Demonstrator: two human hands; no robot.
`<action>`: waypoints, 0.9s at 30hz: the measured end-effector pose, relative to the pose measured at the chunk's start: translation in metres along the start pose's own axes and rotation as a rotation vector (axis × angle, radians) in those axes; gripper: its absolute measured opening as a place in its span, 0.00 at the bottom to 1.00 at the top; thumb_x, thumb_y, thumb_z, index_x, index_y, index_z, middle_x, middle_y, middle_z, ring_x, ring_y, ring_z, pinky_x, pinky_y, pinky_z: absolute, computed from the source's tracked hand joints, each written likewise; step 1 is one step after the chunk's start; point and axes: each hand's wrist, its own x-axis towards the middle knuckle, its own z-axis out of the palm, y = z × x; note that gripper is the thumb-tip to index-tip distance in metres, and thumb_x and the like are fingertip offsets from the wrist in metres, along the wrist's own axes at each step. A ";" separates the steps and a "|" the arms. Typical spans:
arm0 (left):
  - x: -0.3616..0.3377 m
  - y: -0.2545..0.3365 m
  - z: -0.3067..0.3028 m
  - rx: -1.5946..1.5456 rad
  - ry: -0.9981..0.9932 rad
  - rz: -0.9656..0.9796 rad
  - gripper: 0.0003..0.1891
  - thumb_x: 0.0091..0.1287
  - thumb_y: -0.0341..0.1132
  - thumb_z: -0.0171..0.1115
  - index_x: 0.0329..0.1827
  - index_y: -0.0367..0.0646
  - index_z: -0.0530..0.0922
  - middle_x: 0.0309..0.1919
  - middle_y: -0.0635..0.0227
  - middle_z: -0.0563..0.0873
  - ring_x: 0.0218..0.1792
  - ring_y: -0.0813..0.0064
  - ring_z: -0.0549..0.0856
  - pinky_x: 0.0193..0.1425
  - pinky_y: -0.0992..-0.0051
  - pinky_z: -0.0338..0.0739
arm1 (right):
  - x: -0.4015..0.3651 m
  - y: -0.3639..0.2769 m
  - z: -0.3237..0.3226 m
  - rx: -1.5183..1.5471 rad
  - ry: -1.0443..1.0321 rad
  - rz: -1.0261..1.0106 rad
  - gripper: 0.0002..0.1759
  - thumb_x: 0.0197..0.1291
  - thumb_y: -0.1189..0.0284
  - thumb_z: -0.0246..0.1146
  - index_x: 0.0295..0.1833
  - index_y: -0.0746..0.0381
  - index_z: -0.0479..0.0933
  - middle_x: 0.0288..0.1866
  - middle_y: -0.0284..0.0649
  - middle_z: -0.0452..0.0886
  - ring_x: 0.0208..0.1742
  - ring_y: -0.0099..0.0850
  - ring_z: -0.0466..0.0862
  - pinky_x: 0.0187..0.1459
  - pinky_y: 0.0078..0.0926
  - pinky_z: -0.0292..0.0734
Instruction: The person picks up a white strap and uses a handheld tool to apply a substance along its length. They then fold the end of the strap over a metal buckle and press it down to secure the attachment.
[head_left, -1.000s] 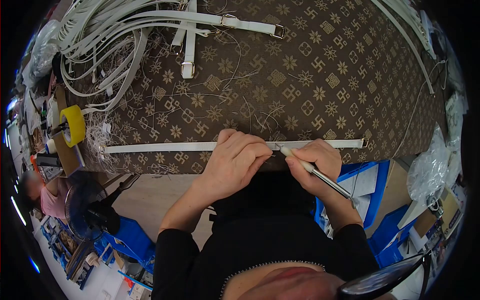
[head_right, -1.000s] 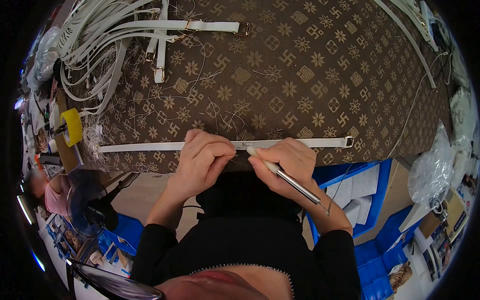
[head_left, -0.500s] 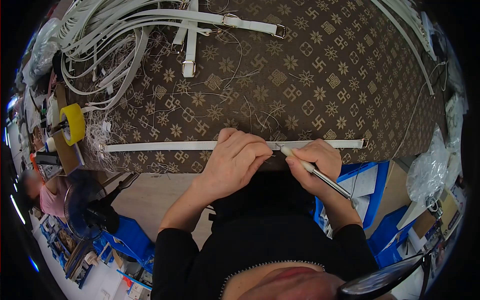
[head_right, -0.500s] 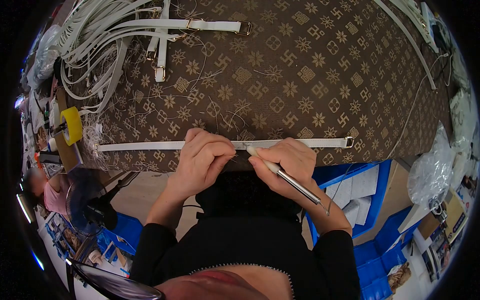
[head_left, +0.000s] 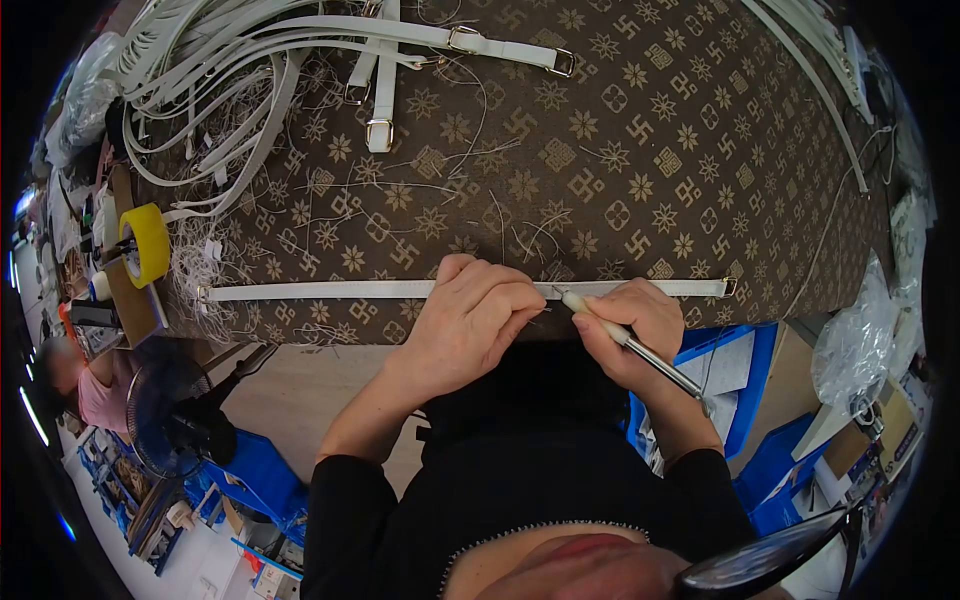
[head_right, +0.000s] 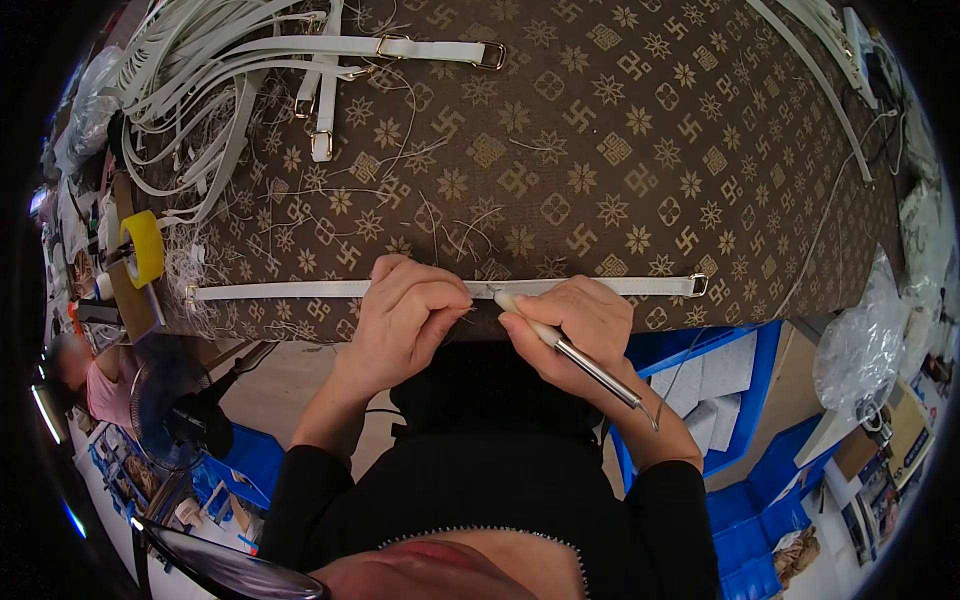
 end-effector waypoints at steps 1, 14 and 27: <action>0.000 0.000 0.000 0.000 0.003 0.002 0.14 0.58 0.26 0.69 0.44 0.46 0.75 0.38 0.71 0.82 0.37 0.70 0.82 0.48 0.67 0.70 | 0.000 0.000 0.000 -0.001 0.001 -0.002 0.12 0.46 0.76 0.77 0.36 0.62 0.81 0.26 0.38 0.85 0.24 0.32 0.83 0.26 0.24 0.75; 0.000 0.000 0.000 0.007 0.011 0.010 0.14 0.58 0.26 0.70 0.44 0.46 0.75 0.38 0.70 0.82 0.36 0.70 0.82 0.48 0.67 0.70 | 0.001 0.000 0.000 0.007 -0.004 -0.003 0.13 0.46 0.76 0.77 0.36 0.62 0.81 0.26 0.39 0.85 0.24 0.32 0.83 0.26 0.24 0.75; 0.000 -0.001 0.001 0.008 0.017 0.012 0.13 0.59 0.26 0.70 0.44 0.45 0.75 0.37 0.71 0.82 0.36 0.70 0.82 0.47 0.69 0.69 | -0.001 0.002 0.000 0.019 0.008 -0.006 0.12 0.46 0.76 0.77 0.36 0.63 0.81 0.27 0.39 0.85 0.24 0.33 0.83 0.26 0.24 0.75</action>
